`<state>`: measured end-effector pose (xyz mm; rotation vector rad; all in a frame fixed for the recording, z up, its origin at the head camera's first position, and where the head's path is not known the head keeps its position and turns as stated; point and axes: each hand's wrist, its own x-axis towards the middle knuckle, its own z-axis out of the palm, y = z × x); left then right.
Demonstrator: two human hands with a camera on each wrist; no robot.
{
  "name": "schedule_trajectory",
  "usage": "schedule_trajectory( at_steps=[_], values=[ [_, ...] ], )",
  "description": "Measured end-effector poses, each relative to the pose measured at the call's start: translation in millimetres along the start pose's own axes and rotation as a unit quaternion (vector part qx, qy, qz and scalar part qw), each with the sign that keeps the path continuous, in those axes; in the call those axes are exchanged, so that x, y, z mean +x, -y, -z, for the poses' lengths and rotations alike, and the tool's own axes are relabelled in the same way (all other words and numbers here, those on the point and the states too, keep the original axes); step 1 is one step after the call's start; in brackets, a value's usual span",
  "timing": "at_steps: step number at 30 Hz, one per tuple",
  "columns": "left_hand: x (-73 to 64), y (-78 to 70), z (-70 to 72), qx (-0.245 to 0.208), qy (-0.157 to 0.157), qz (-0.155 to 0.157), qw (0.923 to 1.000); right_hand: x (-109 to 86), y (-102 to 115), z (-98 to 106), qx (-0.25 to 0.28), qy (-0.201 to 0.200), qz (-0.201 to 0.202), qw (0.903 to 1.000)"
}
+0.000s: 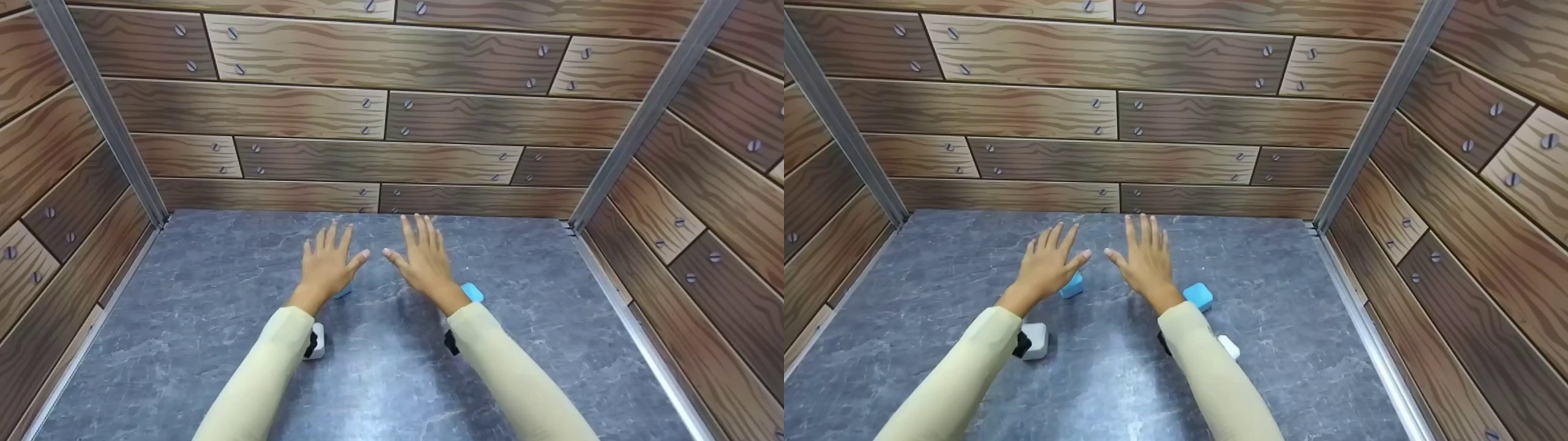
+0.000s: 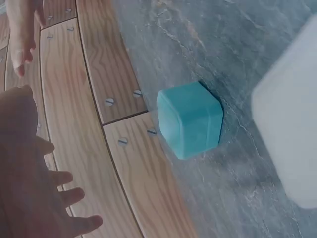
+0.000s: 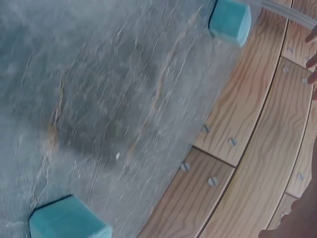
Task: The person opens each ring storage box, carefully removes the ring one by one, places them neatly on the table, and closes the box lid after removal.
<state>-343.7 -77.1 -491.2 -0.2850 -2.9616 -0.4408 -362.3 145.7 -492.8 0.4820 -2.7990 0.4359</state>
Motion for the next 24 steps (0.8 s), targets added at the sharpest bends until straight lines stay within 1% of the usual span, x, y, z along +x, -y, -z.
schedule_trajectory(
  at_steps=[5,11,18,22,24],
  values=[
    [-10.1,1.6,-0.8,-0.021,-0.011,-0.013,0.9996,-7.9,9.9,-1.9,0.014,0.001,0.015,0.9998],
    [-22.6,7.2,-4.9,-0.041,-0.014,-0.021,0.9989,-18.6,21.2,-3.2,0.029,0.018,0.026,0.9991],
    [-38.7,16.4,-7.3,-0.069,-0.008,-0.012,0.9975,-29.0,32.1,-5.1,0.048,0.027,0.041,0.9976],
    [-48.5,19.5,-5.6,-0.080,-0.012,-0.011,0.9967,-34.6,37.3,-6.0,0.052,0.030,0.050,0.9969],
    [-53.0,20.9,-5.1,-0.083,-0.020,-0.015,0.9962,-37.7,39.5,-6.9,0.058,0.034,0.053,0.9964]
  ],
)
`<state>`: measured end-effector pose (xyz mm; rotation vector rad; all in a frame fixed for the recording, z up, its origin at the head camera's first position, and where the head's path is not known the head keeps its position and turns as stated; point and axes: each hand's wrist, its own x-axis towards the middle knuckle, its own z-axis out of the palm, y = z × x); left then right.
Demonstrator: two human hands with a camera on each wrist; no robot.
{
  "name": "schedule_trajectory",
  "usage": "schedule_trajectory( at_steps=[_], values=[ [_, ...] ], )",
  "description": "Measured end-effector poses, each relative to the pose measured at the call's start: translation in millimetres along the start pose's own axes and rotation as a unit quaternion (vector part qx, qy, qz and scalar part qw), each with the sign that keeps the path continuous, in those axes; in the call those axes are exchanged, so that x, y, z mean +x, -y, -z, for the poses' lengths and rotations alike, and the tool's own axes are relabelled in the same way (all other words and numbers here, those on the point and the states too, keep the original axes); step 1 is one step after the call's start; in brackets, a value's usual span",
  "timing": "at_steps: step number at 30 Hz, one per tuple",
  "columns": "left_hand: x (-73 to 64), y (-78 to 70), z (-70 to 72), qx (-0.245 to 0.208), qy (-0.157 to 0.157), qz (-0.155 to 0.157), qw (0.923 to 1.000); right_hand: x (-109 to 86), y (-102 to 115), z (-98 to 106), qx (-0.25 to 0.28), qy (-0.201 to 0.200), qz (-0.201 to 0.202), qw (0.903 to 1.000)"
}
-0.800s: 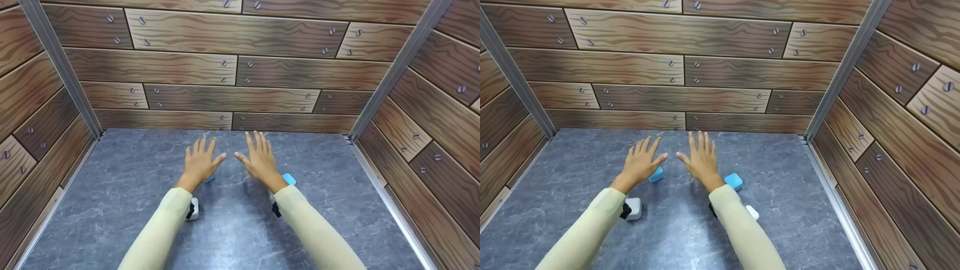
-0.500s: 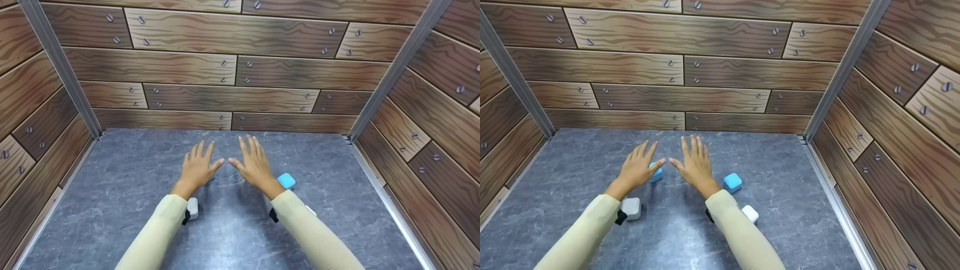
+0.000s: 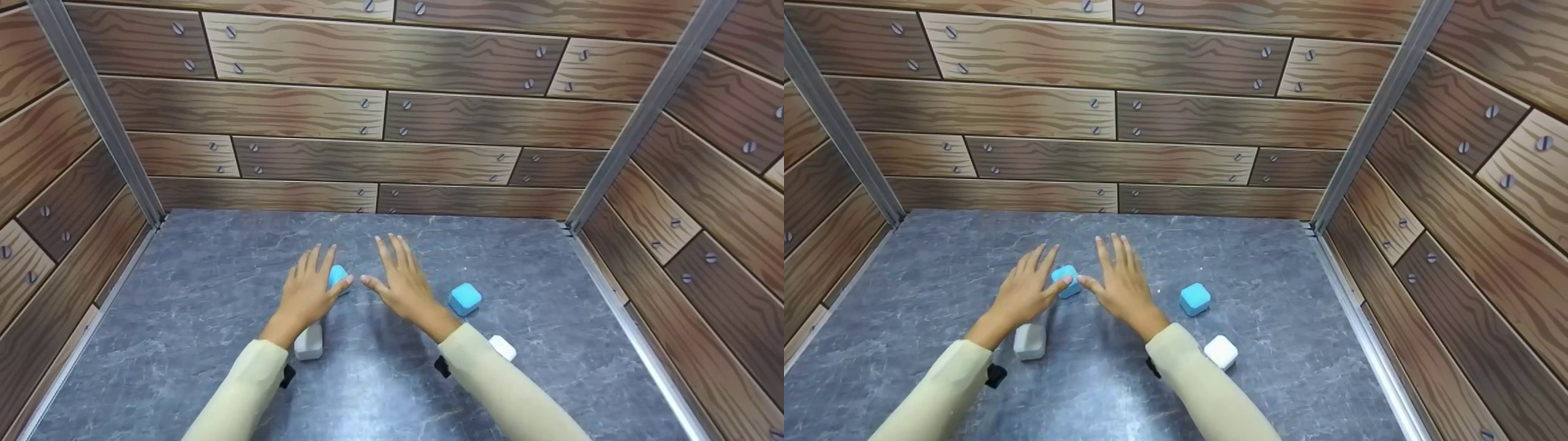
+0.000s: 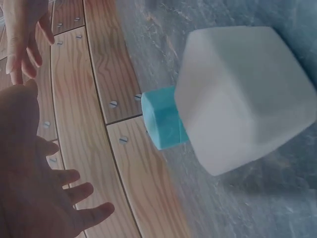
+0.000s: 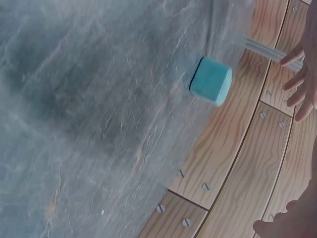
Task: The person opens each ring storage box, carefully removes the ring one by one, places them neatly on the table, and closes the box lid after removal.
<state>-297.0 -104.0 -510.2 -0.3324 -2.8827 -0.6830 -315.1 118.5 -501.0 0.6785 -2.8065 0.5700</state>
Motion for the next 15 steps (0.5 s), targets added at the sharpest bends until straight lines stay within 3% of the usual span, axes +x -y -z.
schedule_trajectory(
  at_steps=[15],
  values=[
    [-35.3,16.7,-3.9,-0.042,0.001,0.020,0.9989,-22.2,18.1,-21.1,0.046,0.044,-0.001,0.9980]
  ],
)
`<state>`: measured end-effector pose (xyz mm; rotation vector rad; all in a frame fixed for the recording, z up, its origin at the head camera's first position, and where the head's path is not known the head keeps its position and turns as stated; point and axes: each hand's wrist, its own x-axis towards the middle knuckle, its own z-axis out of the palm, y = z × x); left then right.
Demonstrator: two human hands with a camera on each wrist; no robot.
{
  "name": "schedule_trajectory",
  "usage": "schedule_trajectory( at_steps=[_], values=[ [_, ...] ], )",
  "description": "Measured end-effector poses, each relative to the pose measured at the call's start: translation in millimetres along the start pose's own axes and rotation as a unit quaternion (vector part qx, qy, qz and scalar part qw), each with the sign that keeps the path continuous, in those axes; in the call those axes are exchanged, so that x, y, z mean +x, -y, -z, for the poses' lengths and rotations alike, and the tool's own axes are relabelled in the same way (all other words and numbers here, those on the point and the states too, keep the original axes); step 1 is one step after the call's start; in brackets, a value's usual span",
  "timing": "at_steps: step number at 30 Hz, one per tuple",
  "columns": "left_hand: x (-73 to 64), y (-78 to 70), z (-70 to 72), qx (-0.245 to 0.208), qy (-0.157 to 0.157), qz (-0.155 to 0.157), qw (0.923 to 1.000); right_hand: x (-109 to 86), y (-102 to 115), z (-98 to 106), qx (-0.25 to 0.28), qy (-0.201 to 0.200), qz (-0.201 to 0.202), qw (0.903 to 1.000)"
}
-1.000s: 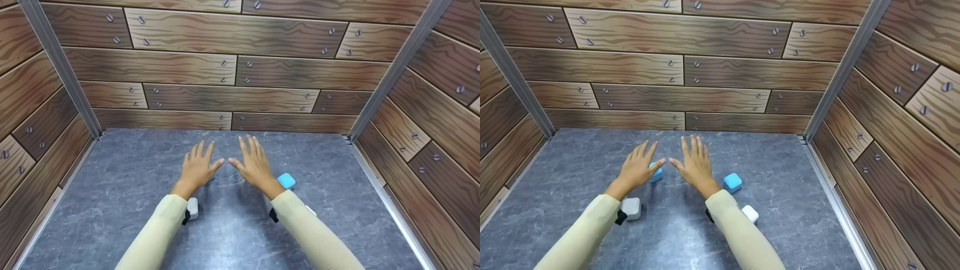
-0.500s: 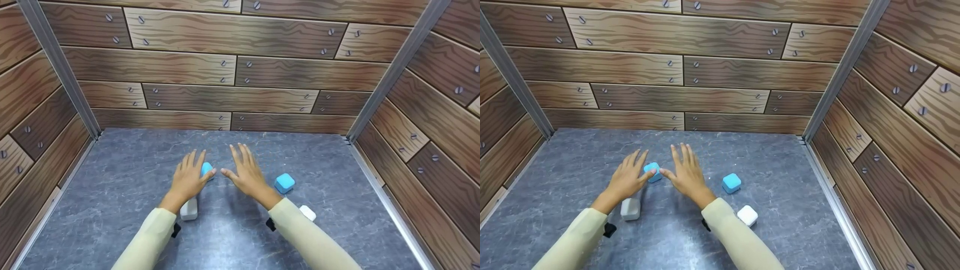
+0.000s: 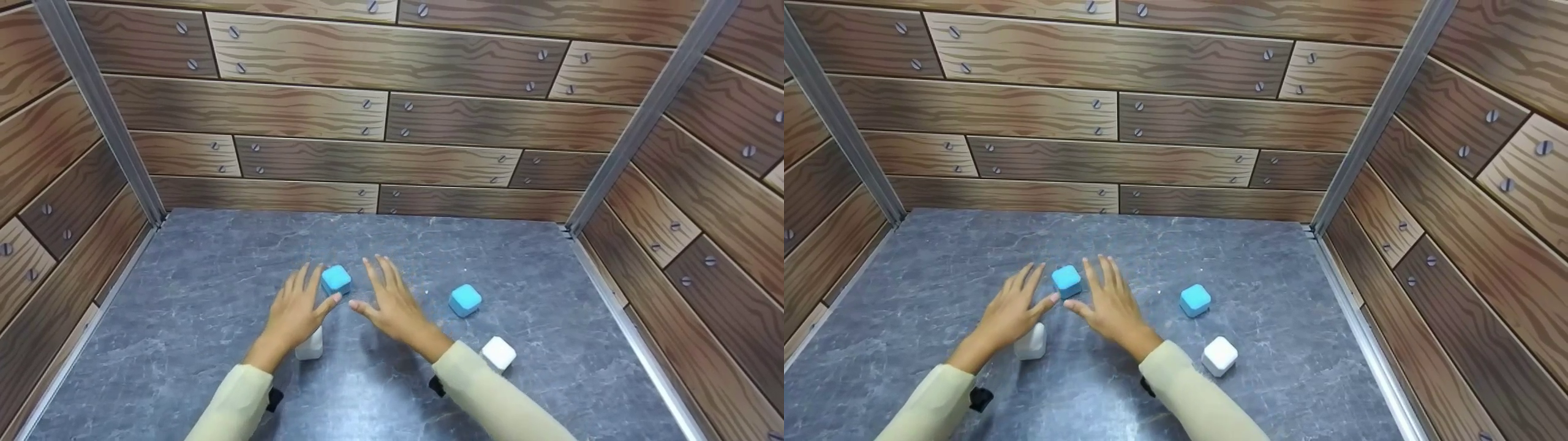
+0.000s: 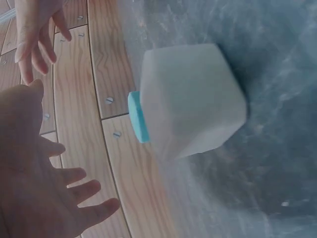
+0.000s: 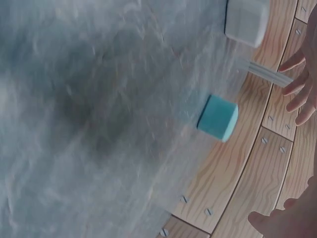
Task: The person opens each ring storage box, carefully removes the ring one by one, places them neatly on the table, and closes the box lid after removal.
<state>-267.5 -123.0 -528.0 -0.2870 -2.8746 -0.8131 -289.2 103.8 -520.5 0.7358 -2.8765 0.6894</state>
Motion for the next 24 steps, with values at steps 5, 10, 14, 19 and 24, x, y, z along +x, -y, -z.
schedule_trajectory(
  at_steps=[5,10,14,19,24],
  values=[
    [-11.0,5.5,-0.2,-0.012,0.008,0.015,0.9998,-5.4,7.4,-9.3,0.001,0.017,0.005,0.9998],
    [-17.3,8.9,-0.9,-0.011,0.011,0.017,0.9997,-8.2,11.6,-17.8,0.000,0.025,0.017,0.9995],
    [-22.5,12.3,-1.1,-0.019,0.016,0.025,0.9994,-10.4,15.7,-24.6,0.007,0.033,0.024,0.9991],
    [-29.4,16.1,-1.7,-0.040,0.026,0.040,0.9981,-14.7,20.6,-31.9,0.027,0.048,0.033,0.9979],
    [-32.1,18.4,-1.7,-0.084,0.040,0.045,0.9947,-18.5,22.9,-39.1,0.034,0.045,0.044,0.9974]
  ],
)
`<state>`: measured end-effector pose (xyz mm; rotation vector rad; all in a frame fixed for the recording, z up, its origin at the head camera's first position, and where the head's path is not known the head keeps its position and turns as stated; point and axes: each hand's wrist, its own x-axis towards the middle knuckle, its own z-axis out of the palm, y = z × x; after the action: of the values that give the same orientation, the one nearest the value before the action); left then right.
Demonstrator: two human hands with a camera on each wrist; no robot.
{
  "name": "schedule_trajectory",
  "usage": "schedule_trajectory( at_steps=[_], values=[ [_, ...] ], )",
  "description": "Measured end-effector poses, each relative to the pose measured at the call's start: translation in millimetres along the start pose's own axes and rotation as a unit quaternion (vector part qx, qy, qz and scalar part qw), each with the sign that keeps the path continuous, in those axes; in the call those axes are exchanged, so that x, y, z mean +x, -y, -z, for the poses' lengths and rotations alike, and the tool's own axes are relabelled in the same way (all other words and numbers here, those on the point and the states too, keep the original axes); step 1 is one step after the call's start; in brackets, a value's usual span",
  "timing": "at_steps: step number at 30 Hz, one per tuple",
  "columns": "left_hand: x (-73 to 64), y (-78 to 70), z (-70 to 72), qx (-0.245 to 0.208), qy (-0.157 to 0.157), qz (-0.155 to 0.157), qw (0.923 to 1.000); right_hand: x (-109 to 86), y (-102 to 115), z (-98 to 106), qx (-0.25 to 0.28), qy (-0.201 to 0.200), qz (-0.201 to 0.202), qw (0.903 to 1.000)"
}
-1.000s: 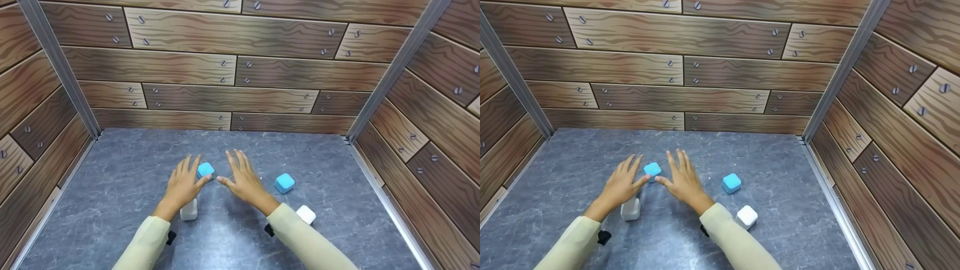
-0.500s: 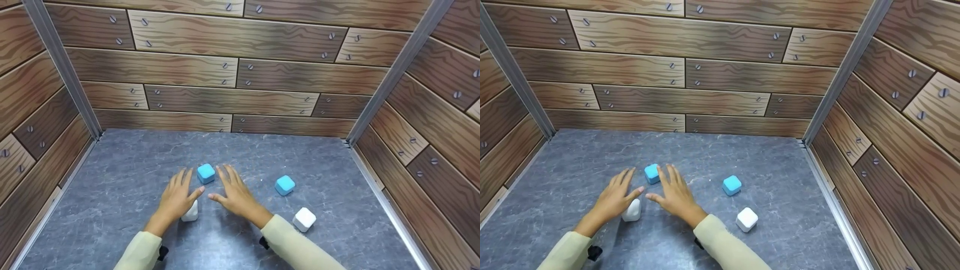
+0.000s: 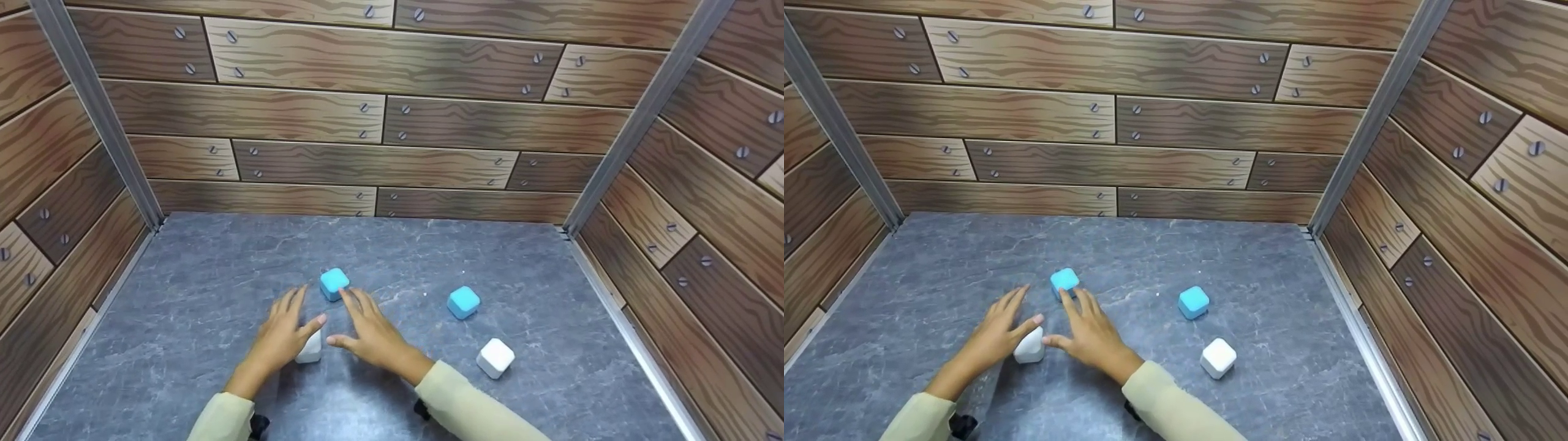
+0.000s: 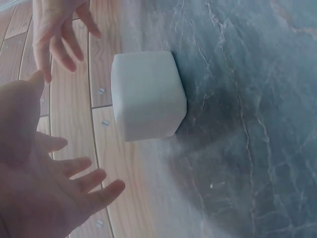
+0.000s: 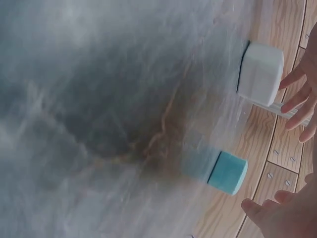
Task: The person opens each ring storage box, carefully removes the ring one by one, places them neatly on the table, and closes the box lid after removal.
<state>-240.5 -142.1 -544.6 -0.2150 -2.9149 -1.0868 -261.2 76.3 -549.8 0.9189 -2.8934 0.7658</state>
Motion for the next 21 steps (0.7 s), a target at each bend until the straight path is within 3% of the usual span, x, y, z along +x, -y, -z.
schedule_trajectory(
  at_steps=[11,21],
  values=[
    [-9.8,13.0,0.9,-0.110,0.017,0.007,0.9938,-1.6,4.0,-13.4,0.070,0.024,-0.017,0.9971],
    [-16.9,24.9,-1.5,-0.146,0.025,0.004,0.9889,-3.0,6.2,-24.1,0.157,0.036,-0.036,0.9863]
  ],
)
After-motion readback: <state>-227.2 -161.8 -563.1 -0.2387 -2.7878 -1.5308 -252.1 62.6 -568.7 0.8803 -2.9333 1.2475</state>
